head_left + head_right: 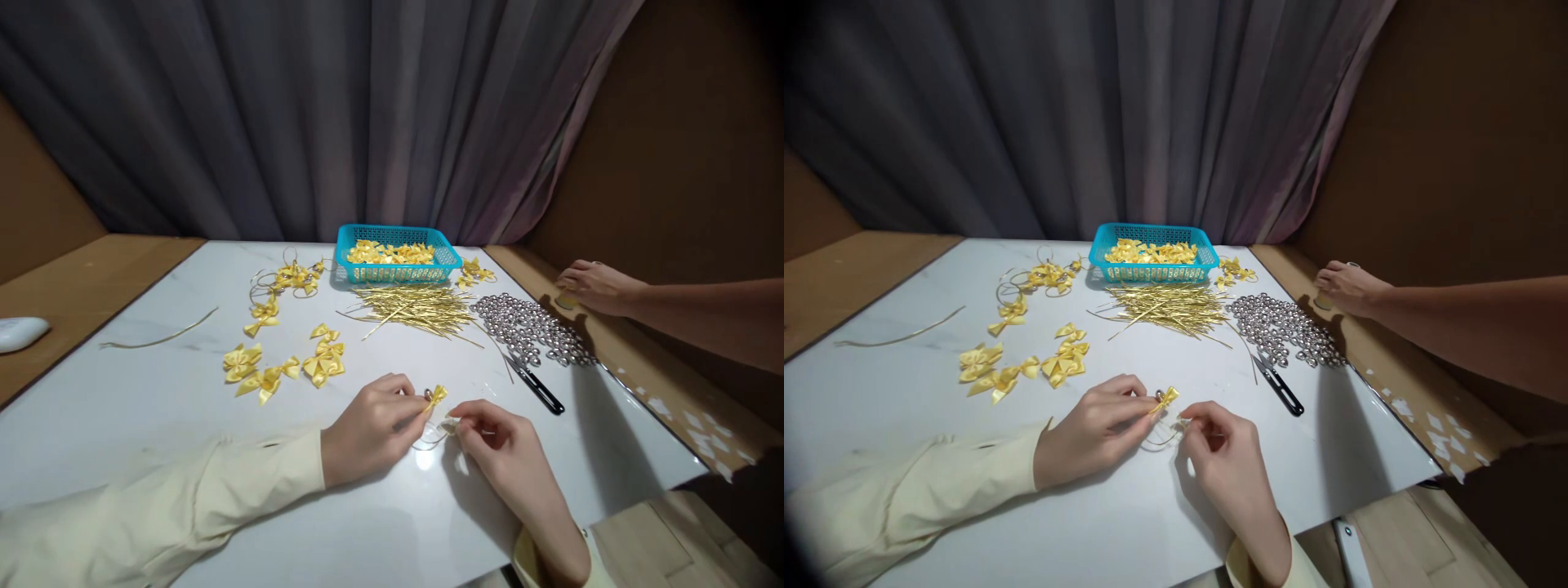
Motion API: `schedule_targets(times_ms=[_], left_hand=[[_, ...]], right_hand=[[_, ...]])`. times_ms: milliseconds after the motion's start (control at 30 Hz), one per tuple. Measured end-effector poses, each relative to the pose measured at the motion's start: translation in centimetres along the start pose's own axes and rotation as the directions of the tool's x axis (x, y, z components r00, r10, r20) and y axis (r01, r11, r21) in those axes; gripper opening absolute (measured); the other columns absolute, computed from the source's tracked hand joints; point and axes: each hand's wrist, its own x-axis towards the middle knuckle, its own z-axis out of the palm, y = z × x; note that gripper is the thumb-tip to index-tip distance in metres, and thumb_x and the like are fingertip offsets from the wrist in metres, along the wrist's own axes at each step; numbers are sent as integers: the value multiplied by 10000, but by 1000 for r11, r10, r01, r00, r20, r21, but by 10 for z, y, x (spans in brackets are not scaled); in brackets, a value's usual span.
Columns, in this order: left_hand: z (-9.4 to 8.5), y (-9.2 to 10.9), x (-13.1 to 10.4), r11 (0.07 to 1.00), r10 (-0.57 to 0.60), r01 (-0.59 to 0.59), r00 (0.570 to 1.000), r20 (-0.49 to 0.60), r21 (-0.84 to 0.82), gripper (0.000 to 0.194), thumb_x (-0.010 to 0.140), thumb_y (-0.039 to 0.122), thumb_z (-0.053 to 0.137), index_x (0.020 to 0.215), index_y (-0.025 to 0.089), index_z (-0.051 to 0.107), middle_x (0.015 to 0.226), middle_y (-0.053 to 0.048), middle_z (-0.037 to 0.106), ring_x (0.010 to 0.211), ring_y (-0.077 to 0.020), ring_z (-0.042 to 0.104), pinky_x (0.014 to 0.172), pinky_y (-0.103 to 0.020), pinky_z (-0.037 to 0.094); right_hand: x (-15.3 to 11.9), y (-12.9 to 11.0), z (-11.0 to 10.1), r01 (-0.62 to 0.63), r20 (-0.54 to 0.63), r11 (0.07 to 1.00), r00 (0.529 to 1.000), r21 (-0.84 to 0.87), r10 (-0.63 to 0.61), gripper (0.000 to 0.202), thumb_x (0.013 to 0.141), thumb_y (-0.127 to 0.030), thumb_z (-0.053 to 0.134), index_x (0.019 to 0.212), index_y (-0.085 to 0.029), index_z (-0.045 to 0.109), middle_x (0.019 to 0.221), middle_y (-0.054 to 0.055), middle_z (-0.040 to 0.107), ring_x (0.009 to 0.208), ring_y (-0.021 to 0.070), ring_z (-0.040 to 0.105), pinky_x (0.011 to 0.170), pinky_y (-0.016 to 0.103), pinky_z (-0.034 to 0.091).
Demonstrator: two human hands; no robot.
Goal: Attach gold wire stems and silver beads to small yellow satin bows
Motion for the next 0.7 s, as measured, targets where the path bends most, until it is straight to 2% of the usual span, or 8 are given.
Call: schedule_targets(times_ms=[100,267,400,533,600,700], left_hand=[[0,-1,-1,999,8,-8,1000,-1,31,239,839,110,456,680,110,636,606,-47,565,652,-142,485,598,-268,408],[0,-1,-1,998,18,-18,1000,0,64,206,840,100,463,735,115,640,637,-48,598,668,-144,498,607,-276,400],[1,-1,-3,997,39,-39,999,2,72,190,840,96,464,764,118,637,649,-47,612,686,-149,507,620,-282,405],[2,-3,-5,995,61,-62,998,17,72,181,845,101,463,780,129,629,664,-43,619,701,-151,517,630,-282,410],[2,-3,-5,996,62,-63,998,21,69,175,845,104,468,784,133,629,669,-42,620,705,-151,521,637,-282,413],[2,-3,-5,995,75,-76,997,19,67,171,842,103,471,787,132,630,664,-42,621,703,-151,517,636,-283,416]], right_hand=[[-2,0,1,50,-79,994,995,-98,-58,106,726,-240,535,717,-158,602,576,1,522,519,126,453,506,243,370],[-6,0,3,185,-224,975,952,-120,-209,98,773,-264,544,838,-190,544,581,-32,443,505,113,417,486,222,361],[-5,3,8,315,-128,902,923,-294,-364,90,788,-265,561,825,-188,533,581,-41,398,508,110,397,501,224,347],[-1,6,13,434,-54,811,869,-392,-491,15,807,-192,526,798,-181,522,659,-16,448,539,111,419,524,229,345],[0,8,14,459,-37,791,856,-406,-516,43,820,-170,497,781,-177,513,679,-7,460,545,112,423,527,231,343],[0,9,14,444,-34,791,864,-421,-503,84,837,-169,473,756,-174,497,688,-1,468,550,113,426,530,232,342]])
